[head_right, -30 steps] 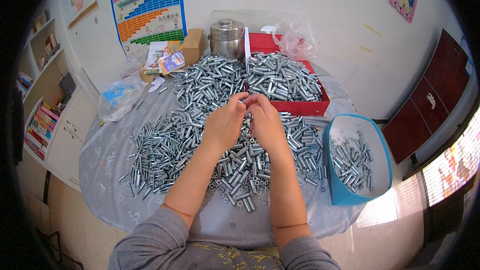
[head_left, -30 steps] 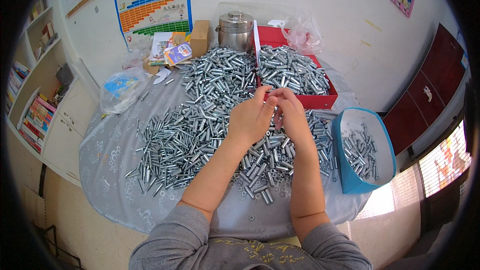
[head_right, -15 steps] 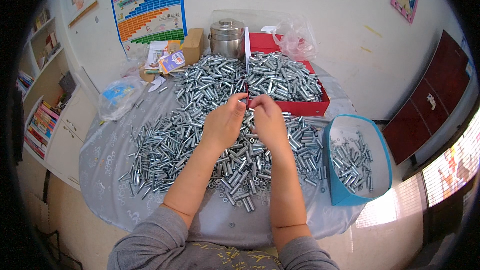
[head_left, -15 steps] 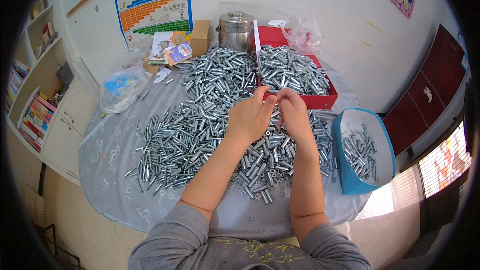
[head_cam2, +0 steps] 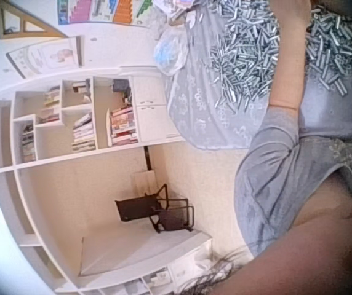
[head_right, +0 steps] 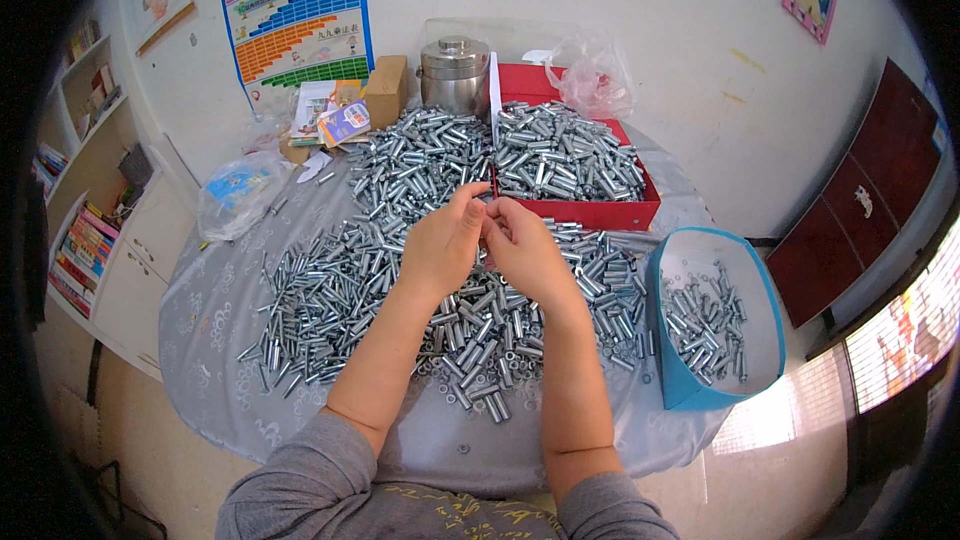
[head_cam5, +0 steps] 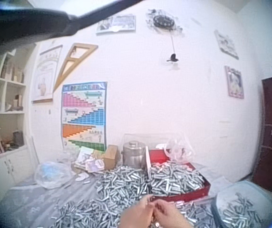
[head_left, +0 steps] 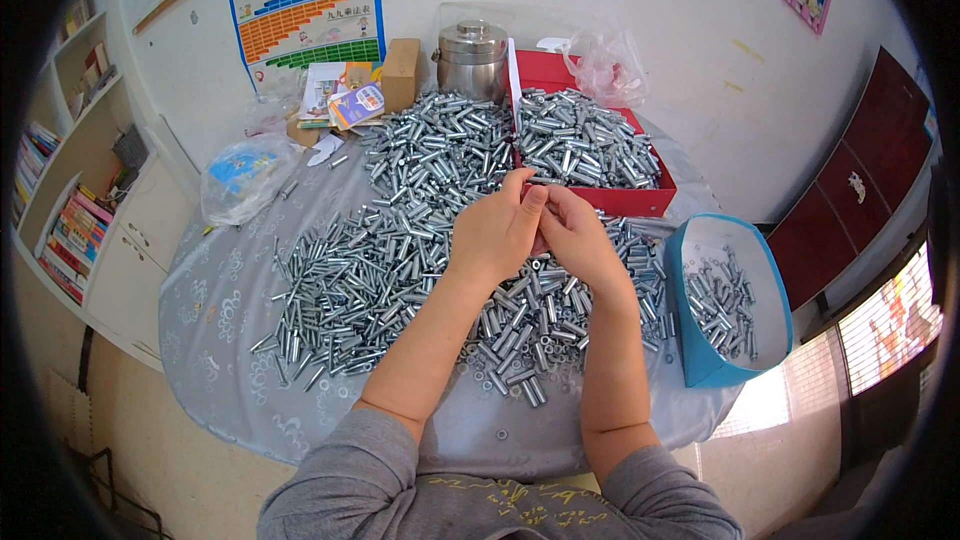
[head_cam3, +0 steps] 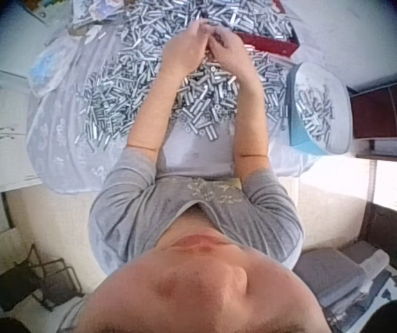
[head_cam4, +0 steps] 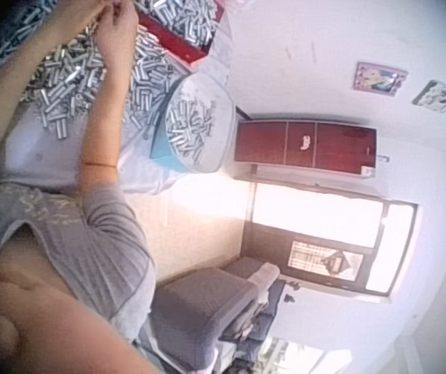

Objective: The person repeatedly picks small metal fasteners from a large pile on a table, inserts a small ring into each fastener, and places the assembled unit into a blue container. The process is continuous and repetitive throughout the clip.

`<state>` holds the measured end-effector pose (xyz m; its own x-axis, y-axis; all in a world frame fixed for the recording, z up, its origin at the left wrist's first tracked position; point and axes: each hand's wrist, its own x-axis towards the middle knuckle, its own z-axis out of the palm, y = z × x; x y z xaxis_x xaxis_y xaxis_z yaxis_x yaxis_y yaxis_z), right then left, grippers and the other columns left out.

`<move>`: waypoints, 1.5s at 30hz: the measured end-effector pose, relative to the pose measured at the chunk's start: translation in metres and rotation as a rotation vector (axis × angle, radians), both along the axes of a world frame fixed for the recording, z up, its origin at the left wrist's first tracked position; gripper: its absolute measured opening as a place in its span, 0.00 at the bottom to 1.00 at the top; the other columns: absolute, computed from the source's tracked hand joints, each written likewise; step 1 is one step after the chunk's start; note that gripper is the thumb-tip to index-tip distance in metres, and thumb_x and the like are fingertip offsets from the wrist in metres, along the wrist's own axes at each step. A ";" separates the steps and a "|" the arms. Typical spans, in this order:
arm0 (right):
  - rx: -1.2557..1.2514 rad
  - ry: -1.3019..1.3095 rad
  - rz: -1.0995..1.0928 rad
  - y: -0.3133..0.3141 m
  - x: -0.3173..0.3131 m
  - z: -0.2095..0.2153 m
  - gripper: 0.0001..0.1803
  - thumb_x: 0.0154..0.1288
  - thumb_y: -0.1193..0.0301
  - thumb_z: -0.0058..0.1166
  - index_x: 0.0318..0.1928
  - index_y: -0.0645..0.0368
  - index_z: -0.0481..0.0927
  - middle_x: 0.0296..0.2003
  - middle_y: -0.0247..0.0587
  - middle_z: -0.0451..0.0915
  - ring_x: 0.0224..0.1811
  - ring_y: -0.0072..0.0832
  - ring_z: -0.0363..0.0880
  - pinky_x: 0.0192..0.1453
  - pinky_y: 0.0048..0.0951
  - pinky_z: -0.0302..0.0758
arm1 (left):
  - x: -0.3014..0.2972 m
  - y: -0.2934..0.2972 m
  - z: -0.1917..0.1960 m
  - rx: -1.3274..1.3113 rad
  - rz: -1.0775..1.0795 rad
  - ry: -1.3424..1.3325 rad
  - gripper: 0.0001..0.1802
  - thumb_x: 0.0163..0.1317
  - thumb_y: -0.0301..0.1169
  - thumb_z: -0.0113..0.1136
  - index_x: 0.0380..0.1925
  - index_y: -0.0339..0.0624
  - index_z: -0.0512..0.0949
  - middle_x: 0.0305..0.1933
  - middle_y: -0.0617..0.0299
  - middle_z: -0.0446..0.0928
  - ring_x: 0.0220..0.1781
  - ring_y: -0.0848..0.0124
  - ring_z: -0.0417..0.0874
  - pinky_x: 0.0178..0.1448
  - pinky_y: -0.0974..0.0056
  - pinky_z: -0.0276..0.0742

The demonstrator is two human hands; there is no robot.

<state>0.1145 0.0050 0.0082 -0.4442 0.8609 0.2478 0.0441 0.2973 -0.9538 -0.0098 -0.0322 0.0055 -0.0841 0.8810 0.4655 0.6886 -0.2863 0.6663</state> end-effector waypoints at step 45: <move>0.021 -1.491 -0.527 0.075 0.259 -0.005 0.18 0.42 0.63 0.65 0.35 0.59 0.82 0.32 0.46 0.81 0.35 0.35 0.80 0.41 0.35 0.75 | -0.014 0.016 -0.018 -0.225 0.180 0.203 0.42 0.62 0.61 0.28 0.54 0.31 0.65 0.47 0.42 0.73 0.51 0.50 0.74 0.54 0.53 0.67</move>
